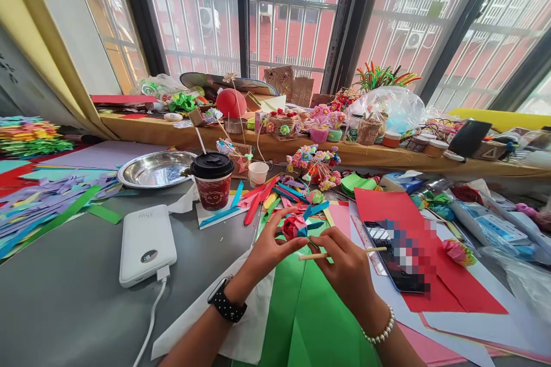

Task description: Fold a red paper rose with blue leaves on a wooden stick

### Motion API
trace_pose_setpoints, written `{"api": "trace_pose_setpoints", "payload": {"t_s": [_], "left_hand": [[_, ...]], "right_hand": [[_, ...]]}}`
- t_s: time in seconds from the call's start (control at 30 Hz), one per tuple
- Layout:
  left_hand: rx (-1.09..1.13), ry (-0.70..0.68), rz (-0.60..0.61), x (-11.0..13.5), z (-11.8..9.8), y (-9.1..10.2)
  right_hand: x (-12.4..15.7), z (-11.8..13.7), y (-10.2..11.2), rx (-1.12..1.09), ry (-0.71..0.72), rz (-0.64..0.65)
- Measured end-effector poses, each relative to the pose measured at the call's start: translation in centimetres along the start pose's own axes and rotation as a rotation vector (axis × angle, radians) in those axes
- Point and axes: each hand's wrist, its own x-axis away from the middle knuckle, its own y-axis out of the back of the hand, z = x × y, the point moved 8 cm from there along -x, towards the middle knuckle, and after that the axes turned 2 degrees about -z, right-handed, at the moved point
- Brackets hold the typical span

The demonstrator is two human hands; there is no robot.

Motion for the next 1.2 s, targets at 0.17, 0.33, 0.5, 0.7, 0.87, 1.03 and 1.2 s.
{"api": "trace_pose_setpoints", "payload": {"t_s": [0.17, 0.33, 0.5, 0.7, 0.87, 1.03, 1.2], "left_hand": [[-0.032, -0.068, -0.031, -0.1, -0.8, 0.5], [-0.122, -0.097, -0.057, -0.3, -0.5, 1.3], [-0.271, -0.137, -0.052, -0.4, -0.4, 1.5], [-0.355, -0.135, 0.036, -0.3, -0.6, 0.8], [-0.352, -0.183, 0.076, -0.1, -1.1, 0.0], [-0.373, -0.186, 0.088, -0.1, -1.4, -0.2], [-0.366, -0.194, 0.111, 0.0, -1.5, -0.3]], "right_hand": [[-0.1, 0.1, -0.3, -0.097, -0.029, 0.063], [-0.5, -0.9, 0.6, -0.276, -0.131, 0.1], [-0.8, -1.2, 0.7, -0.239, -0.092, 0.141], [-0.7, -0.9, 0.1, -0.266, -0.077, 0.182], [-0.6, -0.8, -0.7, -0.297, -0.086, 0.244], [-0.5, -1.5, -0.9, -0.283, -0.168, 0.273], [-0.4, -1.6, -1.1, -0.32, -0.206, 0.297]]}}
